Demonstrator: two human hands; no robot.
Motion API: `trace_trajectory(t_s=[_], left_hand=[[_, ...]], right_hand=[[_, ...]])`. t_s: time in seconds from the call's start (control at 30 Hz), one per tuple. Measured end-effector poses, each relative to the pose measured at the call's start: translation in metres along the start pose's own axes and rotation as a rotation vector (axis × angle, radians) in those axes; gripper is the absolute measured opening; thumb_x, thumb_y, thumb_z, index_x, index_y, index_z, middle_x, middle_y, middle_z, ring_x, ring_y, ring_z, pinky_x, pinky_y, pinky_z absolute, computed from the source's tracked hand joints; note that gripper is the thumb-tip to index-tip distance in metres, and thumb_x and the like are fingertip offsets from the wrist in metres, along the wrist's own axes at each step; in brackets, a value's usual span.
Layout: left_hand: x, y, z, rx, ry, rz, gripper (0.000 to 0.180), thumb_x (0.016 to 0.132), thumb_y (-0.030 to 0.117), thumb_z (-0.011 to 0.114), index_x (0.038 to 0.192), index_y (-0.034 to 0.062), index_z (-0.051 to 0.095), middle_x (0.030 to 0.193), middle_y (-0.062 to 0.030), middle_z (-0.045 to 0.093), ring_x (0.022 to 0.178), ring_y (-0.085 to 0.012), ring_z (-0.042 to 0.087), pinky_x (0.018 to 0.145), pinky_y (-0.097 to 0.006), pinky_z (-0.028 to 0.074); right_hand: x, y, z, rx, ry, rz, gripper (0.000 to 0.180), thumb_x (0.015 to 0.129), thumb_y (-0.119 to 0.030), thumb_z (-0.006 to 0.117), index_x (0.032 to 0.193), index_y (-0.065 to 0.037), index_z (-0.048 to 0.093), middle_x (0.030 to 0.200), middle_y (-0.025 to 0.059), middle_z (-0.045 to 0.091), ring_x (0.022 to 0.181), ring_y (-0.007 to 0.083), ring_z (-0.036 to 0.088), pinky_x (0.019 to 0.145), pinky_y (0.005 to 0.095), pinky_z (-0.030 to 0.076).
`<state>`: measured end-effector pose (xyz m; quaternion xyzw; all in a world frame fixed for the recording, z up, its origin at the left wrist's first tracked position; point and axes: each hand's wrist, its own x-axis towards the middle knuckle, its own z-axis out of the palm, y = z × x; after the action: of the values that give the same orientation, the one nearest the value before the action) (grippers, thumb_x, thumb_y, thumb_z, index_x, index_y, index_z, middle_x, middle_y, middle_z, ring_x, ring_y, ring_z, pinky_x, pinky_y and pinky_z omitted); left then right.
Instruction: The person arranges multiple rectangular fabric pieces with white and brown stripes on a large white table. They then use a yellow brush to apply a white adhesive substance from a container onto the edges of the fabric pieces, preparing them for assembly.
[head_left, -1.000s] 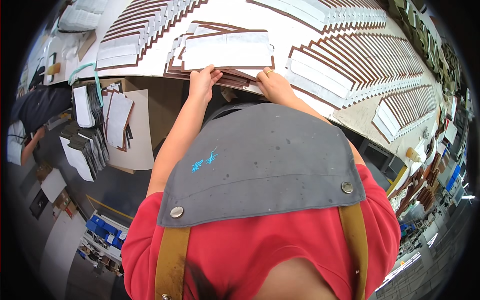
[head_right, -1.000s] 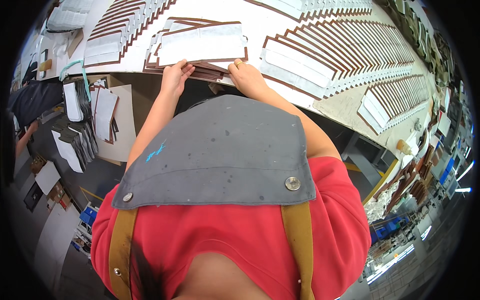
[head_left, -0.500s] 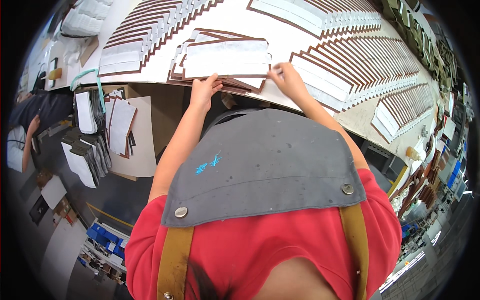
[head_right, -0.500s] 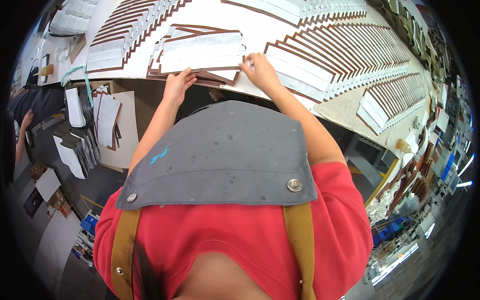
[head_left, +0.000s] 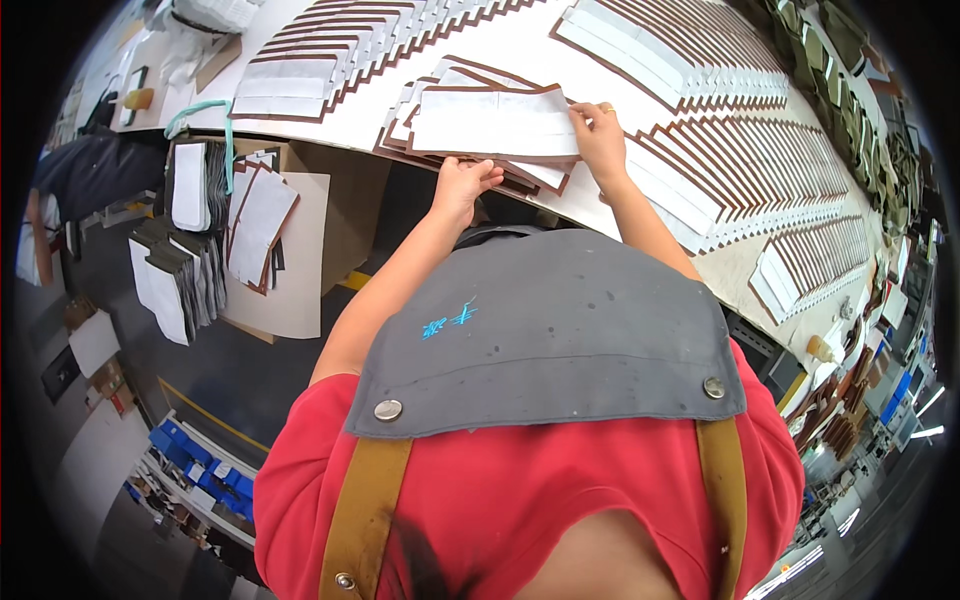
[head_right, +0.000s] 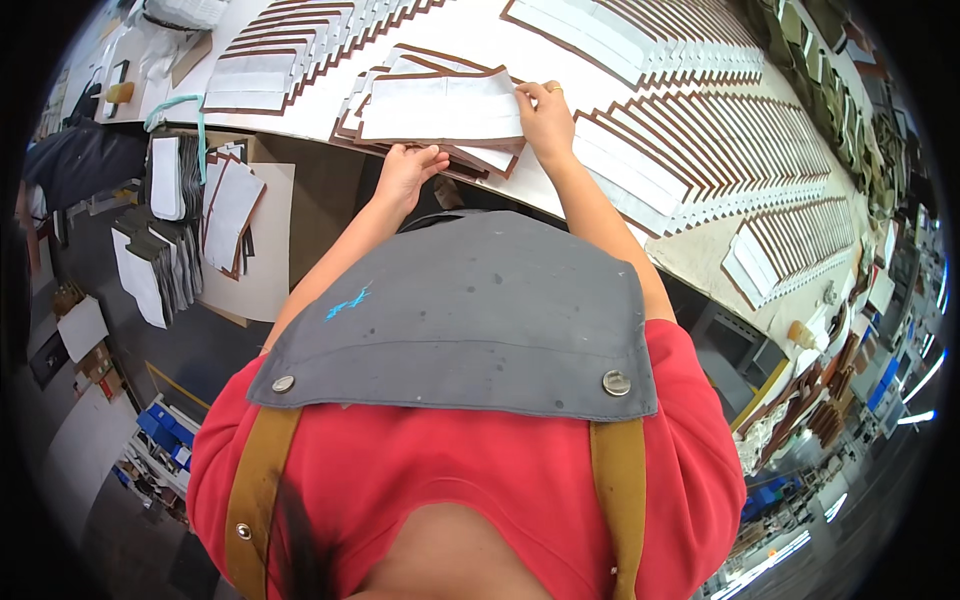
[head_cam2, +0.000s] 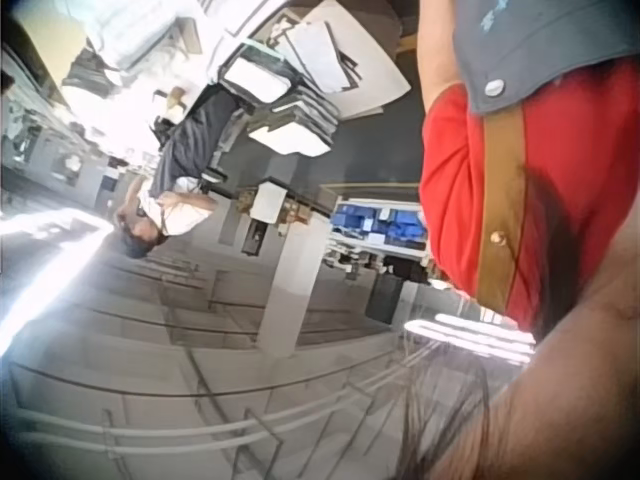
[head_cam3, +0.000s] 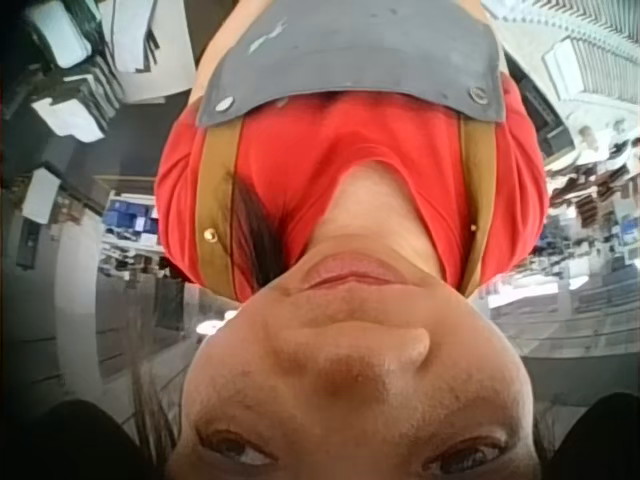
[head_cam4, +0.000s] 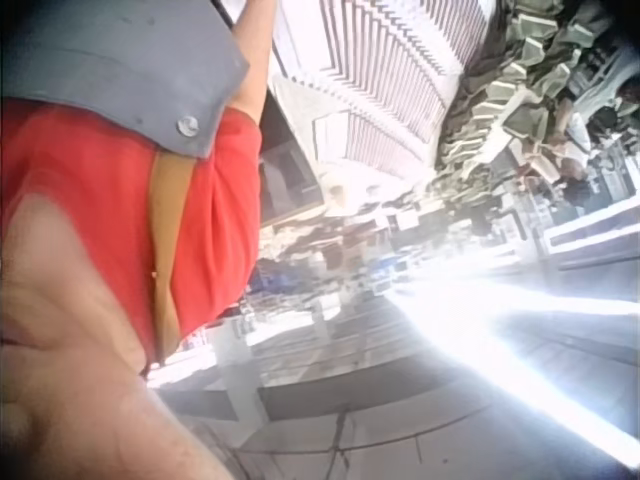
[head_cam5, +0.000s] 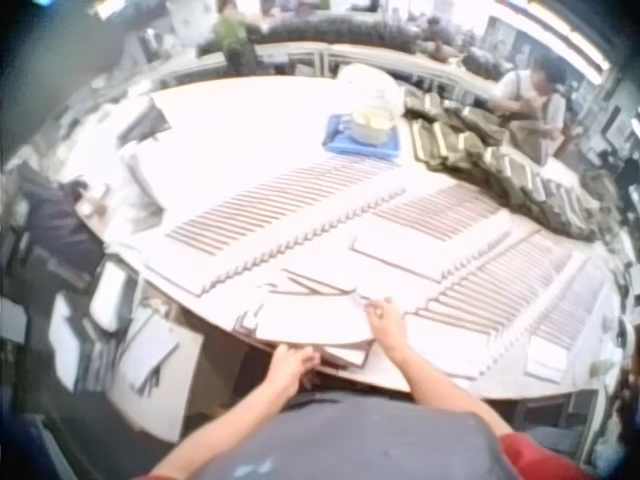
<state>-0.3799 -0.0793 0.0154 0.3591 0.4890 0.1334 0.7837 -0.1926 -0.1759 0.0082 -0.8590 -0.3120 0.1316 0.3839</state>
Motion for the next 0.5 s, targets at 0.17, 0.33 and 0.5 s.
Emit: trace_trajectory(t_s=[0.17,0.33,0.5], left_hand=[[-0.01,-0.005,0.004,-0.132,0.009,-0.027,0.02,0.083,-0.002,0.049,0.1,-0.0057,0.039,0.091,-0.0144,0.05,0.082,-0.0223,0.058,0.078,-0.033,0.051],[-0.008,-0.016,-0.001,-0.207,-0.036,-0.2,0.018,0.087,0.005,0.047,0.1,-0.0066,0.043,0.093,-0.0168,0.053,0.085,-0.0234,0.058,0.081,-0.034,0.05],[-0.02,0.001,-0.007,0.085,-0.144,-0.395,0.033,0.089,0.022,0.048,0.098,-0.009,0.047,0.089,-0.0183,0.057,0.084,-0.0248,0.059,0.079,-0.033,0.051]], right_hand=[[0.028,-0.028,-0.022,0.061,0.235,-0.112,0.011,0.085,-0.015,0.051,0.087,-0.006,0.055,0.07,0.015,0.058,0.064,0.0311,0.057,0.059,0.0369,0.044],[0.058,-0.051,-0.058,0.036,0.237,-0.415,0.01,0.088,-0.012,0.049,0.091,-0.003,0.052,0.058,0.0064,0.051,0.047,0.0097,0.043,0.046,0.024,0.037],[0.05,-0.056,-0.069,0.138,0.14,-0.051,0.016,0.087,-0.018,0.048,0.089,-0.001,0.05,0.066,0.0142,0.057,0.052,0.0233,0.053,0.052,0.0333,0.044]])
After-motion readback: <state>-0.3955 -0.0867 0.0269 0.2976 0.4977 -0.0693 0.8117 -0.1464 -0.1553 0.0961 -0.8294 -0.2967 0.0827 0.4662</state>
